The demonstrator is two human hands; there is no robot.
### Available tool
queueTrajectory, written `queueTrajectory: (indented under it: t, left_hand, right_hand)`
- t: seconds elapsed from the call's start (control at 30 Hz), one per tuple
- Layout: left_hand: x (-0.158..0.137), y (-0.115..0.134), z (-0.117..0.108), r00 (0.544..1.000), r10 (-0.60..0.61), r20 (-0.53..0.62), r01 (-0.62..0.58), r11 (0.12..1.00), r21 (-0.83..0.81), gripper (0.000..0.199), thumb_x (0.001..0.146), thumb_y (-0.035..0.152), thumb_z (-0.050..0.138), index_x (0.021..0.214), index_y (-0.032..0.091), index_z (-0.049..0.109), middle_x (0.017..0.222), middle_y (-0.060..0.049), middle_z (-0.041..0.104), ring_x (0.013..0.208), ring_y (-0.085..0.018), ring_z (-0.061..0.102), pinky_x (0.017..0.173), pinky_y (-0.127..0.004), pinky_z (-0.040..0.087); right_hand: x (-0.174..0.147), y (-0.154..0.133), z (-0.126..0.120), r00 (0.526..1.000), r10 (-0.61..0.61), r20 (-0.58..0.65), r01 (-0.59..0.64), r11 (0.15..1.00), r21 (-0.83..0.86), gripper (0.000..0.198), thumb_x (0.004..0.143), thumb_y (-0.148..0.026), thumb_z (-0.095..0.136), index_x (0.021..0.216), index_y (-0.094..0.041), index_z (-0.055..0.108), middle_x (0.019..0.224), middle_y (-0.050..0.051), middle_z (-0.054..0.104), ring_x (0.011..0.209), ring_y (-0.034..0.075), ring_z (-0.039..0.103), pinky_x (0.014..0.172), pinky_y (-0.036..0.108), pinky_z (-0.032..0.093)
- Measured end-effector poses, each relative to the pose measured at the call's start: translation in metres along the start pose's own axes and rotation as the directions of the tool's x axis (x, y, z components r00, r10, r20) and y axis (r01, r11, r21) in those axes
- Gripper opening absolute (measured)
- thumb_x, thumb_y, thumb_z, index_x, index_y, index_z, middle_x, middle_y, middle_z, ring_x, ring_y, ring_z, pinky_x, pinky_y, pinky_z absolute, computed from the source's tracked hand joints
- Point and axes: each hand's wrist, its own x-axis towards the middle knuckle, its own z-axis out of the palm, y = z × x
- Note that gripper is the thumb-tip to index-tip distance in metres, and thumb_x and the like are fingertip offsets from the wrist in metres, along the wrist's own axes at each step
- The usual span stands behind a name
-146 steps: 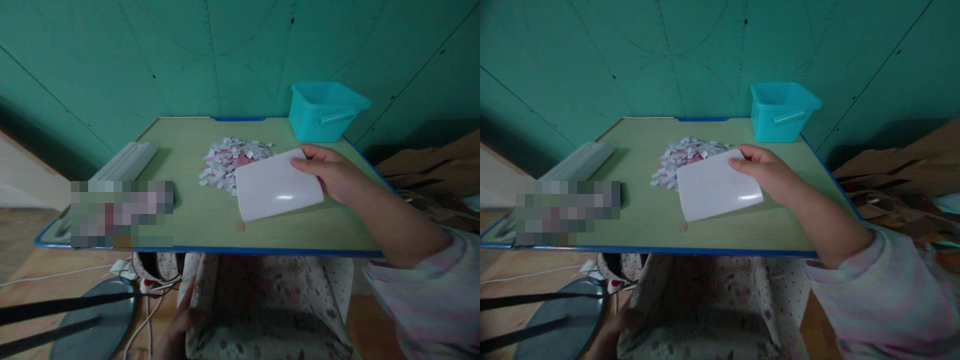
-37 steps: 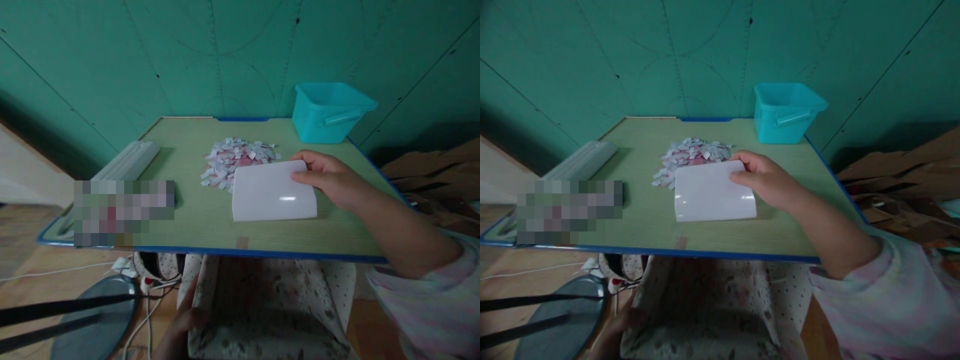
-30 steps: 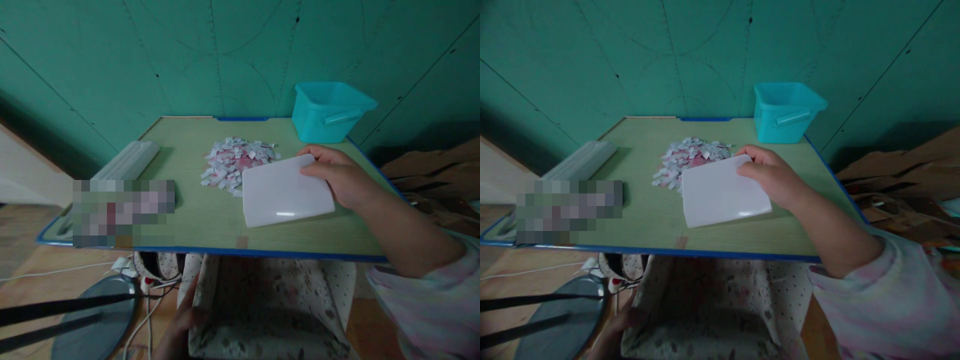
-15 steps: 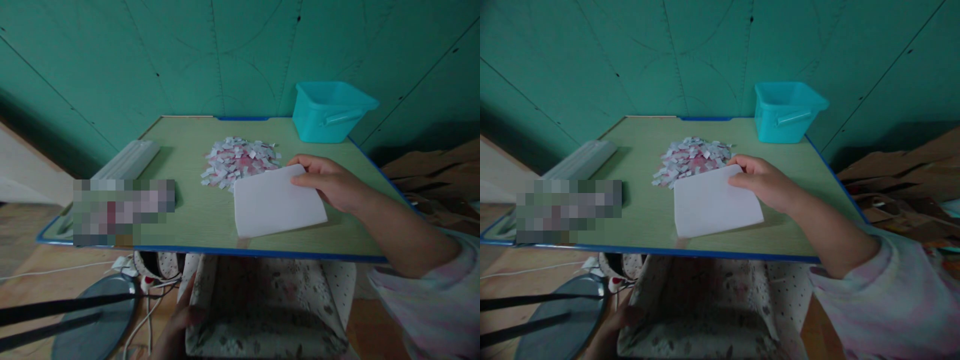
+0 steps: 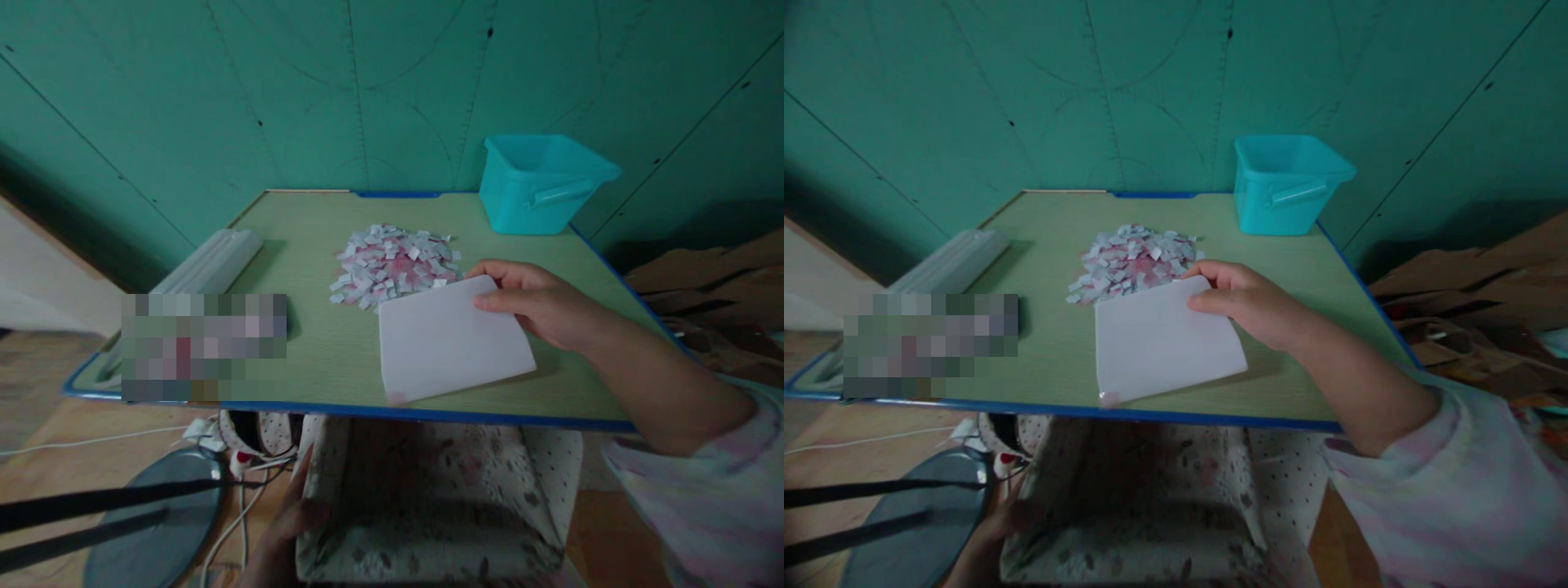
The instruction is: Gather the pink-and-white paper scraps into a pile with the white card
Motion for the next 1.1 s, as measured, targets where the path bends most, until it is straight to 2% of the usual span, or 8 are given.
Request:
queueTrajectory:
  t: [0.17, 0.27, 0.43, 0.57, 0.73, 0.83, 0.93, 1.1]
  left_hand:
    - [0.005, -0.002, -0.002, 0.995, 0.036, 0.095, -0.032, 0.999, -0.04, 0.067, 0.052, 0.012, 0.059, 0.117, 0.022, 0.049, 0.08, -0.001, 0.071, 0.069, -0.025, 0.063, 0.058, -0.033, 0.047]
    - [0.006, -0.003, -0.001, 0.99, 0.084, 0.11, -0.078, 0.996, -0.051, 0.063, 0.054, 0.009, 0.059, 0.115, 0.019, 0.05, 0.077, 0.0, 0.07, 0.077, -0.024, 0.062, 0.066, -0.033, 0.046]
    - [0.004, 0.0, 0.005, 0.985, 0.119, 0.121, -0.11, 0.991, -0.079, 0.056, 0.053, 0.005, 0.059, 0.107, 0.02, 0.056, 0.087, 0.001, 0.07, 0.098, -0.027, 0.056, 0.079, -0.033, 0.043]
    - [0.003, -0.002, 0.002, 0.991, 0.105, 0.088, -0.094, 0.989, -0.116, 0.053, 0.053, 0.005, 0.061, 0.104, 0.022, 0.058, 0.088, 0.003, 0.07, 0.102, -0.025, 0.054, 0.081, -0.031, 0.042]
    - [0.004, -0.005, -0.006, 0.996, 0.067, 0.053, -0.06, 0.991, -0.123, 0.054, 0.052, 0.004, 0.062, 0.102, 0.025, 0.058, 0.09, 0.005, 0.069, 0.097, -0.021, 0.057, 0.079, -0.026, 0.044]
    - [0.006, -0.005, -0.01, 0.997, 0.045, 0.068, -0.039, 0.996, -0.085, 0.054, 0.054, 0.005, 0.06, 0.104, 0.026, 0.058, 0.081, 0.004, 0.071, 0.071, -0.02, 0.064, 0.063, -0.029, 0.049]
    - [0.007, -0.004, -0.009, 0.981, 0.048, 0.186, -0.042, 0.999, -0.035, 0.05, 0.06, 0.009, 0.055, 0.106, 0.027, 0.057, 0.066, 0.002, 0.07, 0.048, -0.019, 0.06, 0.046, -0.031, 0.048]
    - [0.007, -0.004, -0.007, 0.976, 0.09, 0.198, -0.076, 0.994, -0.079, 0.049, 0.057, 0.01, 0.056, 0.103, 0.028, 0.059, 0.068, 0.001, 0.07, 0.058, -0.021, 0.063, 0.051, -0.031, 0.049]
  right_hand:
    - [-0.002, -0.001, 0.0, 1.0, -0.004, 0.027, 0.004, 1.0, 0.017, 0.015, 0.067, -0.021, 0.058, 0.081, -0.019, 0.053, 0.066, -0.003, 0.058, 0.053, 0.009, 0.053, 0.046, 0.019, 0.039]
    - [-0.003, -0.002, 0.0, 1.0, -0.003, 0.015, 0.003, 1.0, 0.014, 0.015, 0.066, -0.022, 0.058, 0.081, -0.02, 0.053, 0.066, -0.003, 0.058, 0.053, 0.009, 0.053, 0.045, 0.02, 0.038]
    - [-0.001, 0.0, -0.005, 0.993, -0.037, -0.115, 0.039, 0.999, 0.008, 0.016, 0.066, -0.022, 0.058, 0.082, -0.022, 0.054, 0.065, -0.002, 0.057, 0.051, 0.01, 0.051, 0.045, 0.022, 0.037]
    - [0.002, 0.001, -0.006, 0.982, -0.058, -0.181, 0.052, 0.998, -0.036, 0.016, 0.067, -0.021, 0.055, 0.082, -0.02, 0.052, 0.06, -0.003, 0.055, 0.047, 0.01, 0.049, 0.04, 0.02, 0.033]
    - [0.002, -0.001, 0.0, 0.992, -0.07, -0.1, 0.062, 0.994, -0.085, 0.015, 0.066, -0.019, 0.055, 0.081, -0.018, 0.052, 0.062, -0.004, 0.055, 0.05, 0.008, 0.05, 0.042, 0.017, 0.035]
    - [0.001, 0.0, 0.001, 0.998, -0.062, -0.031, 0.059, 0.996, -0.068, 0.015, 0.067, -0.02, 0.056, 0.081, -0.018, 0.052, 0.065, -0.004, 0.057, 0.052, 0.008, 0.052, 0.044, 0.017, 0.037]
    - [0.002, 0.002, -0.002, 0.996, -0.075, -0.047, 0.074, 0.997, -0.02, 0.016, 0.067, -0.021, 0.056, 0.082, -0.019, 0.052, 0.066, -0.003, 0.057, 0.052, 0.009, 0.052, 0.044, 0.018, 0.037]
    - [0.007, 0.006, -0.006, 0.978, -0.145, -0.152, 0.141, 0.989, -0.034, 0.016, 0.067, -0.02, 0.057, 0.082, -0.018, 0.052, 0.068, -0.002, 0.057, 0.054, 0.01, 0.052, 0.046, 0.019, 0.038]
